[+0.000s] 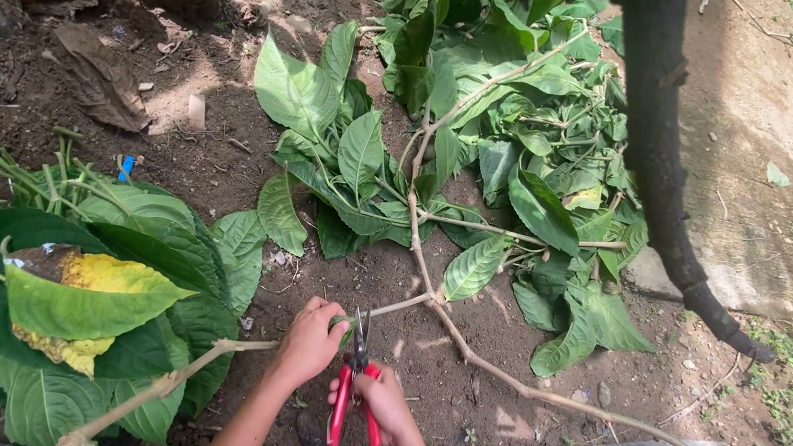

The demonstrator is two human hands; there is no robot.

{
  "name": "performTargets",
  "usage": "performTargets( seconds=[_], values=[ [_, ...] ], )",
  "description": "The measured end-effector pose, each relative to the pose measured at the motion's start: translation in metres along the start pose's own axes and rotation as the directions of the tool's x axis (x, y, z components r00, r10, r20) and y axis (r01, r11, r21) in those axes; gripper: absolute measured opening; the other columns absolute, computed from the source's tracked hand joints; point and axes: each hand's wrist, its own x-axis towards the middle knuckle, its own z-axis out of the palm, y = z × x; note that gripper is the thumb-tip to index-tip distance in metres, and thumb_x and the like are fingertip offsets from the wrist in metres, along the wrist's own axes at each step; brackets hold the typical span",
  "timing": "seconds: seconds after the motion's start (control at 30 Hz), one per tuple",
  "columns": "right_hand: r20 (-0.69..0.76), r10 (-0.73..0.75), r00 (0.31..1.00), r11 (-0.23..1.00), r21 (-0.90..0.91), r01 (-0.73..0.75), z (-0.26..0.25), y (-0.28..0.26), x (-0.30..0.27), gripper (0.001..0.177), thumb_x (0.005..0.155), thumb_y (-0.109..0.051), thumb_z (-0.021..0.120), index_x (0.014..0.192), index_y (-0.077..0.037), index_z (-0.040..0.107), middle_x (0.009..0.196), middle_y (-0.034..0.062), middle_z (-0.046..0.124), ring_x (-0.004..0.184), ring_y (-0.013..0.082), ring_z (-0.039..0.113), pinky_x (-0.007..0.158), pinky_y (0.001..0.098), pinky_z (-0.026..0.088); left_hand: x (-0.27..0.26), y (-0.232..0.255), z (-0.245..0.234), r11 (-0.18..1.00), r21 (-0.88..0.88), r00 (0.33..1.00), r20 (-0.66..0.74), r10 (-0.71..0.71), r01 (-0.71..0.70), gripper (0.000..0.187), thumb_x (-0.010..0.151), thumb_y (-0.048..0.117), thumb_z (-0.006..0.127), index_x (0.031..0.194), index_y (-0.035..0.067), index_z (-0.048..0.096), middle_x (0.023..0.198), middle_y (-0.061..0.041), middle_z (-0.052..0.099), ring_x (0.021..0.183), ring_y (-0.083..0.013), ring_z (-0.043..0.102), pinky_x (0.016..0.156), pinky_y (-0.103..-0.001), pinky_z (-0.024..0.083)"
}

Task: The recorder is stripping leaves from stems using pruning shears in an outdoor garden environment.

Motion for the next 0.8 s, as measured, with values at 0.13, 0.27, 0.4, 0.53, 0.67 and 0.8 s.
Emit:
performTargets(
  seconds=[0.13, 0.27, 0.4, 0.53, 0.67, 0.8],
  values=[
    [-0.034, 0.006, 0.999, 0.999, -0.049, -0.008, 0.013, -0.01, 0.001, 0.046, 0.089, 0.001, 0.047, 0.133, -0.005, 0.039, 0.086, 0.019, 0.069, 0.071, 0.0278, 0.072, 0.07, 0.0395, 0.062, 0.003, -0.015, 0.009, 0.999, 0.006, 0.994, -0.1, 0.041, -0.04, 0.02, 0.095, 0.022, 0.062, 0.108, 0.007, 0.068, 0.112, -0.014, 0.061, 0.107, -0.0343, 0.063, 0.096, -0.046, 0.049],
    [0.006, -0.046, 0.999, 0.976, -0.213, 0.046, 0.033, -0.02, -0.013, 0.056, 0.092, -0.008, 0.048, 0.145, -0.008, 0.029, 0.087, 0.0152, 0.07, 0.073, 0.0233, 0.072, 0.072, 0.0383, 0.061, 0.014, -0.023, 0.008, 0.99, -0.144, 0.969, -0.242, -0.043, 0.008, 0.021, 0.098, 0.022, 0.058, 0.105, 0.004, 0.067, 0.106, -0.013, 0.065, 0.095, -0.0333, 0.069, 0.086, -0.045, 0.053],
    [-0.158, -0.125, 0.979, 0.712, -0.702, -0.022, 0.074, -0.044, -0.021, 0.052, 0.089, -0.016, 0.054, 0.138, -0.006, 0.04, 0.091, 0.0174, 0.07, 0.081, 0.0317, 0.076, 0.08, 0.0447, 0.061, 0.004, -0.01, -0.038, 0.962, -0.186, 0.687, -0.727, 0.002, -0.2, 0.022, 0.095, 0.021, 0.064, 0.103, 0.0, 0.065, 0.095, -0.019, 0.069, 0.09, -0.0382, 0.068, 0.081, -0.046, 0.051],
    [-0.084, -0.246, 0.966, 0.418, -0.908, 0.028, 0.054, -0.009, 0.021, 0.051, 0.089, -0.025, 0.064, 0.129, 0.002, 0.046, 0.099, 0.0284, 0.07, 0.1, 0.0427, 0.069, 0.093, 0.0485, 0.052, -0.012, -0.007, -0.117, 0.965, -0.209, 0.542, -0.835, -0.093, -0.156, 0.022, 0.096, 0.02, 0.065, 0.104, -0.001, 0.065, 0.099, -0.022, 0.069, 0.092, -0.0411, 0.065, 0.081, -0.048, 0.049],
    [-0.145, -0.235, 0.961, 0.421, -0.907, -0.034, 0.07, -0.009, 0.02, 0.057, 0.085, -0.027, 0.062, 0.134, -0.001, 0.047, 0.107, 0.0307, 0.07, 0.108, 0.0457, 0.067, 0.099, 0.0482, 0.051, -0.023, -0.068, -0.174, 0.971, -0.238, 0.305, -0.923, -0.232, 0.019, 0.024, 0.097, 0.021, 0.067, 0.11, 0.001, 0.069, 0.102, -0.02, 0.07, 0.093, -0.0384, 0.066, 0.084, -0.048, 0.05],
    [-0.161, -0.219, 0.962, 0.422, -0.905, -0.055, 0.067, -0.001, 0.034, 0.061, 0.085, -0.028, 0.062, 0.137, -0.001, 0.045, 0.105, 0.0272, 0.071, 0.106, 0.0423, 0.07, 0.099, 0.0461, 0.051, -0.046, -0.085, -0.219, 0.901, -0.04, 0.134, -0.985, -0.107, 0.432, 0.053, 0.08, 0.026, 0.079, 0.121, -0.006, 0.066, 0.105, -0.03, 0.066, 0.102, -0.048, 0.062, 0.082, -0.059, 0.048]
  ],
)
